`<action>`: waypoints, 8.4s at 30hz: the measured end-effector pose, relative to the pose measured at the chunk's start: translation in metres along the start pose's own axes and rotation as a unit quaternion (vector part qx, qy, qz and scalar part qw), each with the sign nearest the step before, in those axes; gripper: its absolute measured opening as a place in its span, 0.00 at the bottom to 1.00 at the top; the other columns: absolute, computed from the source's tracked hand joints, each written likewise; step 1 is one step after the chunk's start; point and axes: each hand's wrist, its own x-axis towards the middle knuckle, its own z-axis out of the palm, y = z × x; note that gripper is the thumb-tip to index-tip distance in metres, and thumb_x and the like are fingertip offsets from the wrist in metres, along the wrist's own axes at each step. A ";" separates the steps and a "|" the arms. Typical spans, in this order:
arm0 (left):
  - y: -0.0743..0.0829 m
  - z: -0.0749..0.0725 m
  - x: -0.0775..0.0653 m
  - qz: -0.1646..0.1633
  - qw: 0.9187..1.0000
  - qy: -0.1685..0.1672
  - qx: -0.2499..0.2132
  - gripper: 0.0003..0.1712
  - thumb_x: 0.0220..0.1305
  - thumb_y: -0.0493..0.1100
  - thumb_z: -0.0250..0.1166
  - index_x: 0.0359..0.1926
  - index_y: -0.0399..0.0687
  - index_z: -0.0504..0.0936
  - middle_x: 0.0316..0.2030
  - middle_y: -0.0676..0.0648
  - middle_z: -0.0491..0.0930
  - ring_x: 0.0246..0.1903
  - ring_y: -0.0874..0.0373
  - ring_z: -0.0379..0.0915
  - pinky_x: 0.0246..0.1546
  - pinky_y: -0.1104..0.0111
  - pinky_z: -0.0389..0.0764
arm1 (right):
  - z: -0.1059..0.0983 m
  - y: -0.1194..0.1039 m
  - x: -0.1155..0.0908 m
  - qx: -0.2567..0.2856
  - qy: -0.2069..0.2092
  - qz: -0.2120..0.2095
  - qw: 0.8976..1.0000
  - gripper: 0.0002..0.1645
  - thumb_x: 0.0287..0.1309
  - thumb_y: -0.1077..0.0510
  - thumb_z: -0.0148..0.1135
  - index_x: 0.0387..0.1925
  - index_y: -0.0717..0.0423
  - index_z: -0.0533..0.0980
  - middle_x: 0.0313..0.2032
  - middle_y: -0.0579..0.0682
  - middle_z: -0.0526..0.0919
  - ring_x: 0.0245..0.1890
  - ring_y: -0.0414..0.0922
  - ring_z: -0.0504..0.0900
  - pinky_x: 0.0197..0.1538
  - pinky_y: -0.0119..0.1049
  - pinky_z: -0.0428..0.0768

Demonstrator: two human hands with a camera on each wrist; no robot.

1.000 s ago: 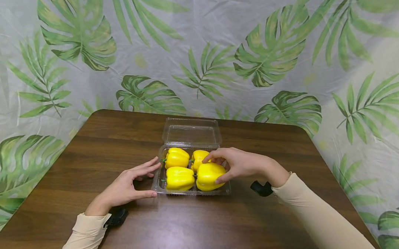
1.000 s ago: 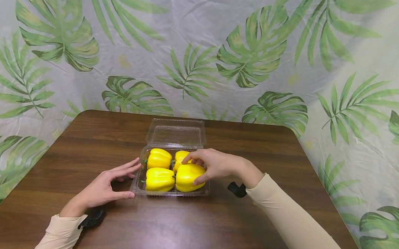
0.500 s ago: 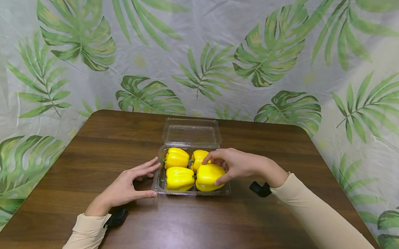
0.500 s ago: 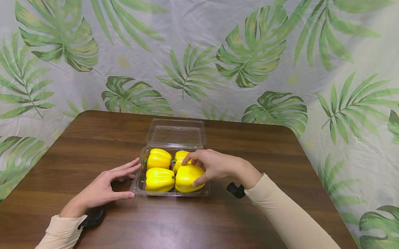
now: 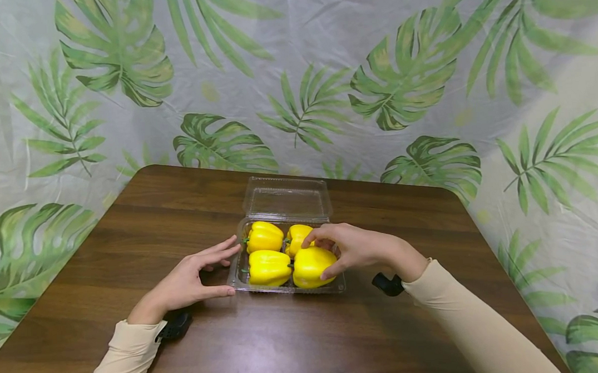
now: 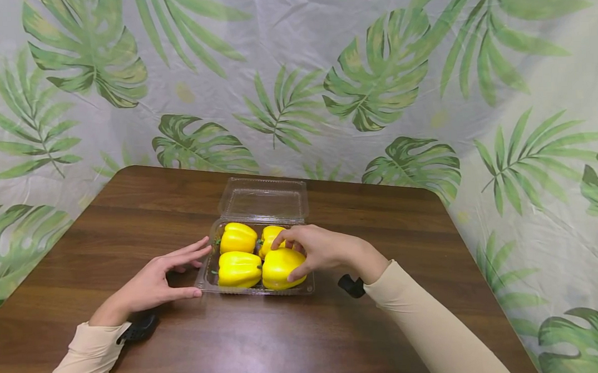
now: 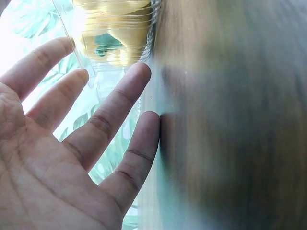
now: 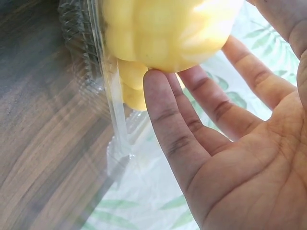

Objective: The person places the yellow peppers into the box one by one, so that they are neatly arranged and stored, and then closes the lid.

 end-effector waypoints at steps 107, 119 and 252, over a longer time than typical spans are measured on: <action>0.002 -0.001 0.000 0.000 1.000 -0.003 -0.005 0.49 0.58 0.54 0.83 0.78 0.54 0.74 0.82 0.48 0.66 0.56 0.62 0.85 0.56 0.59 0.85 | -0.007 0.016 0.046 -0.070 0.068 -0.022 0.995 0.20 0.75 0.54 0.67 0.65 0.51 0.82 0.61 0.52 0.81 0.59 0.50 0.78 0.63 0.55 0.80; 0.001 0.000 0.000 0.003 1.000 -0.003 -0.002 0.49 0.59 0.56 0.83 0.78 0.53 0.74 0.82 0.48 0.66 0.56 0.62 0.85 0.56 0.59 0.85 | -0.006 0.014 0.051 -0.103 0.072 -0.027 0.992 0.19 0.75 0.61 0.66 0.63 0.51 0.84 0.58 0.53 0.82 0.55 0.49 0.80 0.60 0.46 0.82; -0.035 -0.014 0.103 -0.227 0.923 -0.043 -0.309 0.52 0.77 0.38 0.63 0.88 0.47 0.41 0.45 0.51 0.77 0.38 0.60 0.73 0.38 0.69 0.81 | 0.030 0.125 0.020 0.379 0.194 0.088 0.901 0.45 0.83 0.57 0.55 0.87 0.56 0.44 0.62 0.60 0.81 0.49 0.37 0.84 0.51 0.34 0.82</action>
